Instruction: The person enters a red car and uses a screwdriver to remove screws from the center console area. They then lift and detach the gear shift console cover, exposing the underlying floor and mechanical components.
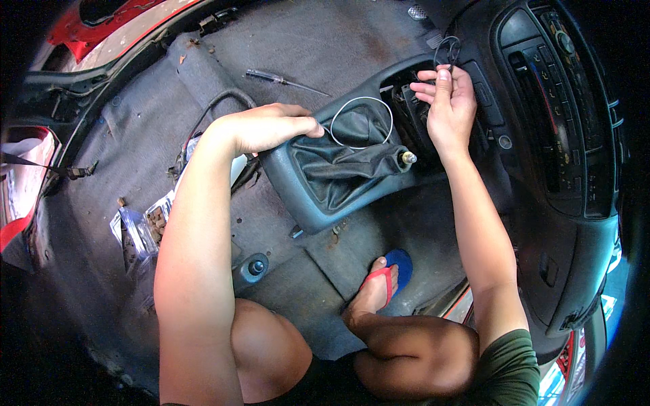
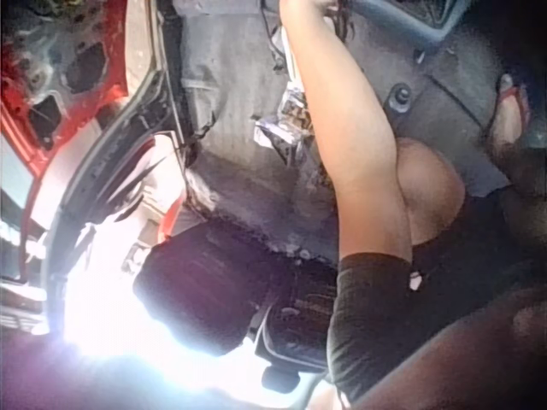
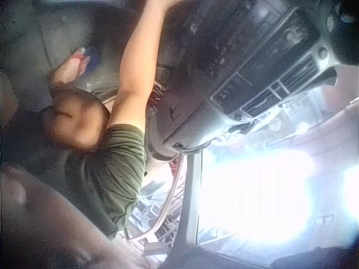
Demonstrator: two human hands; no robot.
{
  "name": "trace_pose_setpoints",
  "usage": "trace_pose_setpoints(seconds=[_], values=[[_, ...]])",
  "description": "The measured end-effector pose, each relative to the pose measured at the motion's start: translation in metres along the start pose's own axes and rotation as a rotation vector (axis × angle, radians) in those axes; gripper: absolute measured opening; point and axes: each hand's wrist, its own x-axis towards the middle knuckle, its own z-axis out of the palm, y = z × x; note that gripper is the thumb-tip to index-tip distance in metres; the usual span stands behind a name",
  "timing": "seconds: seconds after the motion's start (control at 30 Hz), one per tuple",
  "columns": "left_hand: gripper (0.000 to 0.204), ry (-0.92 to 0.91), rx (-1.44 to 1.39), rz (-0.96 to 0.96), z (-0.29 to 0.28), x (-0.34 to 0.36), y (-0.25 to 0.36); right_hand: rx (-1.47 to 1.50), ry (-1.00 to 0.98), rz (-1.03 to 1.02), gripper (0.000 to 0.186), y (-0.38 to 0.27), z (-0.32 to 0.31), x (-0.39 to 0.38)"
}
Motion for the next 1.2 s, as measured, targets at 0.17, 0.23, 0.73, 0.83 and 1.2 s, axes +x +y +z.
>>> trace_pose_setpoints(seconds=[0.17,0.23,0.73,0.83,1.2], values=[[0.069,0.013,0.010,-0.021,-0.001,-0.002,0.001,0.036,-0.046,-0.063,0.033,-0.044,-0.008,0.010],[0.069,0.003,0.017,-0.014,-0.002,0.000,0.000,0.027,-0.105,-0.035,0.031,-0.055,-0.012,0.012],[0.085,-0.023,0.019,-0.008,0.003,0.007,-0.009,-0.813,-0.309,-0.055,0.050,-0.023,-0.024,0.005],[0.085,-0.036,0.024,-0.009,0.003,0.007,-0.005,-0.879,-0.156,0.009,0.057,0.008,-0.028,0.010],[0.084,-0.018,0.055,0.007,0.004,0.007,-0.007,-0.175,0.011,0.157,0.035,0.040,-0.019,0.025]])
